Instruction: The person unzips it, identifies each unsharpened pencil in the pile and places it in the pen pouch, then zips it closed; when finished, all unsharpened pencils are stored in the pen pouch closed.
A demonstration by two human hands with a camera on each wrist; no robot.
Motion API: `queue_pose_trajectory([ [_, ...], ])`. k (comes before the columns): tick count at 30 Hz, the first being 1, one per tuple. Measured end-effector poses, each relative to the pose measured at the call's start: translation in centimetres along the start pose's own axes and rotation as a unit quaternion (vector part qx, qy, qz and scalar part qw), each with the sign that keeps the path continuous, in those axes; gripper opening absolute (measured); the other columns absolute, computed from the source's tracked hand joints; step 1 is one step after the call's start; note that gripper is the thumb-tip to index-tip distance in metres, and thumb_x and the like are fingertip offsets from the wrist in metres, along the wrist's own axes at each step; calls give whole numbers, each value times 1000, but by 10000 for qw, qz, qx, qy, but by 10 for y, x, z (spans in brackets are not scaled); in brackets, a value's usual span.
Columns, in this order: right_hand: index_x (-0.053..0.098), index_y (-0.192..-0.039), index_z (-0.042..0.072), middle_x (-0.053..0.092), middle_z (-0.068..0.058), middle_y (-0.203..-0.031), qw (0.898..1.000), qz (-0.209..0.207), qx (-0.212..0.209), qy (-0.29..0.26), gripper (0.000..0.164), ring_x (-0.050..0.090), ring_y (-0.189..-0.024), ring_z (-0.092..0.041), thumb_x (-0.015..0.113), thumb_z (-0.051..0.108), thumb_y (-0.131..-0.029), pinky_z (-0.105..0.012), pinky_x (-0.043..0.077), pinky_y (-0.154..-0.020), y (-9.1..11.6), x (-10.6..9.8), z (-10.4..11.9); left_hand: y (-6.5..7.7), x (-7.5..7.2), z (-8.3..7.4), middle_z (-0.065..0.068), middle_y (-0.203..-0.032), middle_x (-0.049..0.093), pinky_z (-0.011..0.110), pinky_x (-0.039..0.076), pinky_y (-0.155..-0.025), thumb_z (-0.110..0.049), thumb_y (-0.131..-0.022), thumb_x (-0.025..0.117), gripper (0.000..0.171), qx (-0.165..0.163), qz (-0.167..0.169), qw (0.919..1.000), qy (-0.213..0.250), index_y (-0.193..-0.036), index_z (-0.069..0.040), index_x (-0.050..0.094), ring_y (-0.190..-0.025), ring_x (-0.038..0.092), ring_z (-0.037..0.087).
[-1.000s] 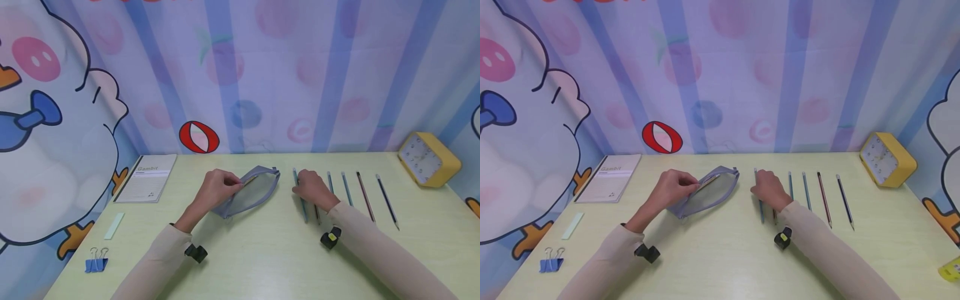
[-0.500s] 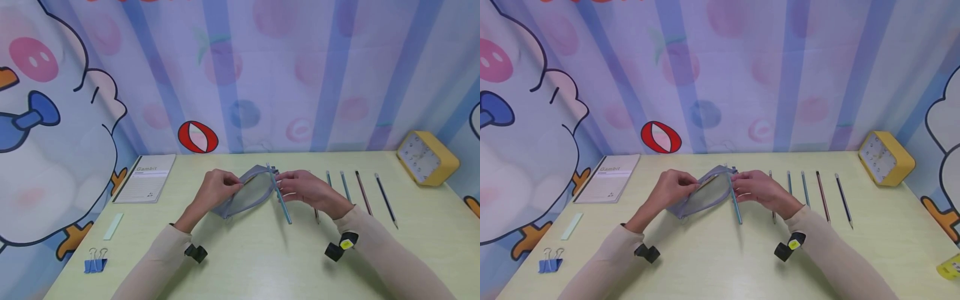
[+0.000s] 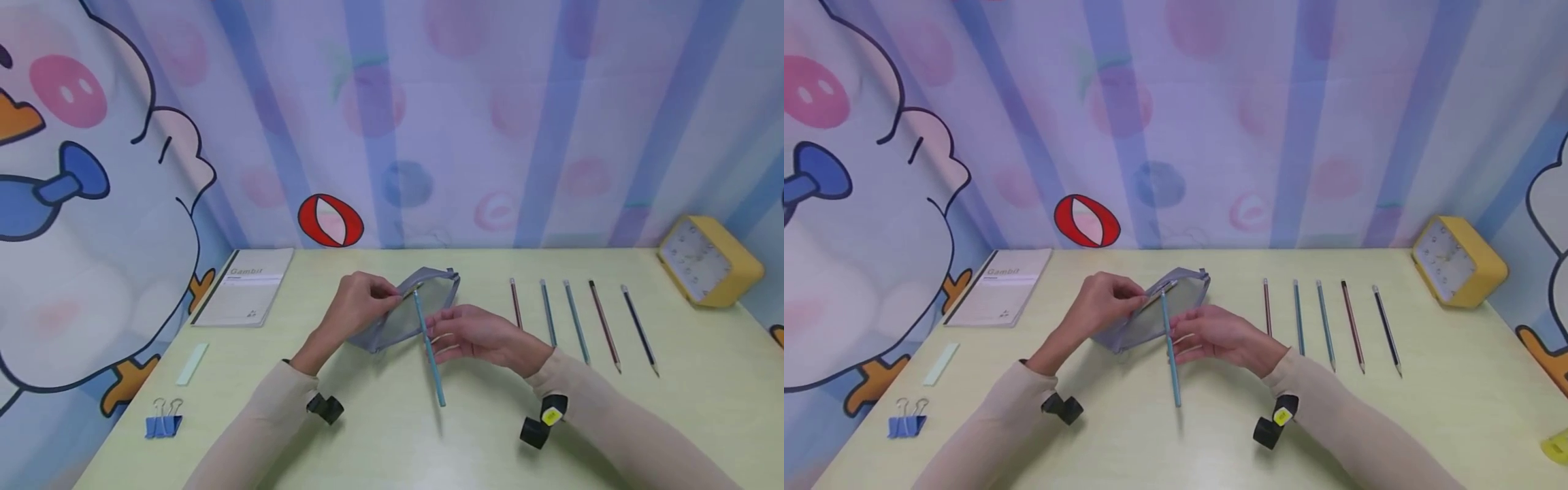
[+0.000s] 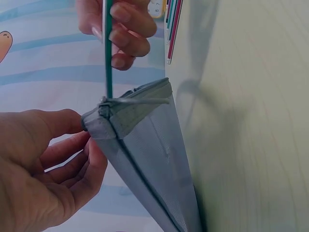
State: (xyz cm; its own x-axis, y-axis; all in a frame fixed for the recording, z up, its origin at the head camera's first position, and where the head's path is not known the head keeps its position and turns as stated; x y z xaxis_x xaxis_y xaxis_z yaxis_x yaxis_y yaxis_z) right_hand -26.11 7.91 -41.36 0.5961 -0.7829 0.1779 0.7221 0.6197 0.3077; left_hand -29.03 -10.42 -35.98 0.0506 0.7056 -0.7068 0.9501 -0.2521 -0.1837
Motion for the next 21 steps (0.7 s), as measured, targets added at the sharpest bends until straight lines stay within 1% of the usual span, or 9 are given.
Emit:
queue_pose_trajectory([
  [1, 43, -134, -14, 63, -7, -100, 10000, -34, -12, 10, 37, 70, -88, -16, 47, 7, -104, -31, 61, -82, -1, 0, 0, -1, -1, -1, 1, -86, 78, 25, 56, -67, -20, -90, 76, 11, 13, 1, 10000, -5, -96, -12, 82, -74, 69, 8],
  [3, 42, -136, -15, 63, -9, -102, 9997, -230, -43, -27, 40, 69, -88, -16, 47, 7, -104, -31, 61, -83, -5, -1, 1, -1, -2, -2, 1, -86, 78, 25, 56, -67, -19, -90, 76, 11, 29, -15, 10000, -20, -96, -12, 82, -74, 70, 9],
  [5, 40, -139, -16, 64, -15, -109, 9988, -462, -96, -139, 43, 70, -93, -18, 48, 6, -103, -32, 60, -86, -10, -4, 3, -2, -3, -3, 2, -86, 79, 25, 57, -68, -19, -90, 76, 11, 48, -47, 10000, -36, -96, -12, 82, -74, 70, 9],
  [9, 41, -140, -18, 62, -29, -123, 9947, -839, -107, -580, 43, 71, -104, -27, 48, 3, -104, -36, 58, -93, -22, -8, 6, -2, -2, -3, 2, -87, 79, 24, 56, -67, -18, -90, 76, 12, 13, -15, 10000, -42, -97, -11, 82, -76, 71, 10],
  [11, 41, -141, -18, 59, -32, -129, 9926, -923, -61, -783, 43, 71, -109, -29, 47, 3, -104, -35, 58, -94, -27, -10, 6, -2, 0, -2, 2, -87, 79, 24, 56, -67, -18, -90, 76, 12, -21, 10, 10000, -28, -97, -11, 82, -76, 71, 10],
  [13, 40, -142, -18, 56, -34, -134, 9905, -995, -30, -943, 43, 71, -110, -29, 46, 2, -104, -33, 58, -93, -32, -12, 6, -1, 1, -2, 2, -87, 79, 24, 55, -67, -18, -90, 76, 11, -42, 29, 10000, -5, -96, -11, 82, -76, 70, 10],
  [16, 40, -142, -19, 57, -33, -135, 9860, -1166, -24, -1191, 43, 74, -99, -24, 46, 0, -103, -30, 59, -88, -37, -16, 6, -1, 2, -2, 2, -87, 79, 25, 56, -67, -18, -90, 76, 11, -37, 41, 10000, 37, -96, -11, 82, -77, 71, 11],
  [19, 41, -141, -19, 64, -28, -125, 9811, -1316, 5, -1418, 43, 76, -86, -19, 48, -4, -101, -27, 61, -82, -41, -18, 7, -1, 3, -3, 2, -87, 79, 25, 56, -69, -19, -90, 76, 11, 8, 50, 10000, 11, -96, -11, 82, -78, 71, 11],
  [21, 42, -141, -19, 67, -25, -118, 9802, -1328, 44, -1465, 43, 75, -81, -17, 49, -5, -101, -27, 61, -80, -44, -17, 8, -1, 4, -4, 2, -88, 79, 26, 56, -69, -18, -90, 76, 11, 32, 54, 10000, -30, -96, -11, 82, -78, 71, 11],
])
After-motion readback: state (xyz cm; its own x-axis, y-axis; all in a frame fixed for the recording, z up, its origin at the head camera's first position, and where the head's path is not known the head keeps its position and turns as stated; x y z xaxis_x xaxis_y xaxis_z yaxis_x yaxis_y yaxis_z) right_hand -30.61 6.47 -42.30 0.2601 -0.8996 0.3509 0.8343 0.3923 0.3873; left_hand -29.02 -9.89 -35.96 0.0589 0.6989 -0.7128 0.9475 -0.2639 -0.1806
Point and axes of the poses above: each hand's wrist, its own y-axis away from the middle knuckle, its own x-axis out of the palm, z = x × y, the point moved 6 cm from there along -y, towards the middle knuckle
